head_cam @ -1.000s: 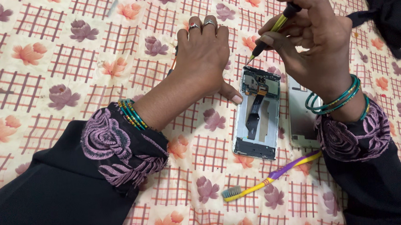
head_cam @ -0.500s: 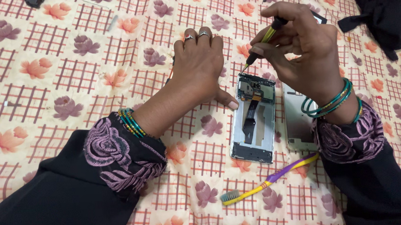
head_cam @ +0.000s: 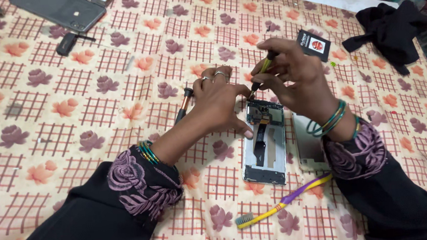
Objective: The person works on a disassembled smartphone lying on a bed, brushing its internal frame with a toothbrush and picking at small components. They then use a screwdriver to unscrew and pry parts from the phone chassis and handle the empty housing at the end.
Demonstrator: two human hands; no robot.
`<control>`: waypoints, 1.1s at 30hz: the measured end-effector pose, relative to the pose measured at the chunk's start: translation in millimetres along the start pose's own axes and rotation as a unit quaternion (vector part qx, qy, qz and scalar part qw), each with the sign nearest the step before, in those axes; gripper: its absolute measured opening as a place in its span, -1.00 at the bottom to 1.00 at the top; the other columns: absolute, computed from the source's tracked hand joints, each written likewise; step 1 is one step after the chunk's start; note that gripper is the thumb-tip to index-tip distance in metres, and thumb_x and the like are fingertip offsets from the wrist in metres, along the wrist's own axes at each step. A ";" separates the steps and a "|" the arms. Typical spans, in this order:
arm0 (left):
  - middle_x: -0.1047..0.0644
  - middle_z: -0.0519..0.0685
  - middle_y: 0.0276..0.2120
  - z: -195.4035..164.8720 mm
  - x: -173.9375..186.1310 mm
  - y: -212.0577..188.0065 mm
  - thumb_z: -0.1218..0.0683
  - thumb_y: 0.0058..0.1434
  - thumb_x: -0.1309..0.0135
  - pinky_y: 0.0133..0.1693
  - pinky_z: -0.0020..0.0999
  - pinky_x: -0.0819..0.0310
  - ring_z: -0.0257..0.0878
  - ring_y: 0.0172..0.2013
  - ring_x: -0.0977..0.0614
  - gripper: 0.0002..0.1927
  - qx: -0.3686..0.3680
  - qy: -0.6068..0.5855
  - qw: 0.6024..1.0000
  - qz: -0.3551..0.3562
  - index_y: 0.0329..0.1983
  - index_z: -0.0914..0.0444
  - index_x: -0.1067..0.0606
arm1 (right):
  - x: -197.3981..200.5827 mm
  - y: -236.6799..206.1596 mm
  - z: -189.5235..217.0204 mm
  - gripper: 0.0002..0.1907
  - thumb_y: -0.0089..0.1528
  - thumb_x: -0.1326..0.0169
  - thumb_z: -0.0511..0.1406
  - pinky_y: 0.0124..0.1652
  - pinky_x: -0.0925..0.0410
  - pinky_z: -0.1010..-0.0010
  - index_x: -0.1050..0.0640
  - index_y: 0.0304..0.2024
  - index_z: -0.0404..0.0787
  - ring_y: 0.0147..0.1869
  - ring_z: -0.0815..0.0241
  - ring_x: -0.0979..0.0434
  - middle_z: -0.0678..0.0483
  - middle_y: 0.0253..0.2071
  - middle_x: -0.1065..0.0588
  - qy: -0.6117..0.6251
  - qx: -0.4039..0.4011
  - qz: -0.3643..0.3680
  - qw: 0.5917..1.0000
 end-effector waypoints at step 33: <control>-0.11 0.15 0.42 -4.1 -10.6 16.0 -0.19 -0.58 -0.63 0.29 0.23 0.22 0.15 0.46 0.10 0.04 0.015 -0.021 1.000 0.019 0.12 -0.01 -0.54 | 12.5 -11.4 -7.5 -0.40 0.30 -0.16 -0.42 -0.05 -0.55 0.37 -0.37 0.40 -0.11 -0.04 0.16 -0.69 0.06 -0.05 -0.62 0.060 0.034 -0.023 0.997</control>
Point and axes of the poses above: each hand's wrist, its own y-axis towards the middle knuckle, its own x-axis out of the back of the hand, z = x × y, the point moved 8 cm from there along y, towards the middle knuckle
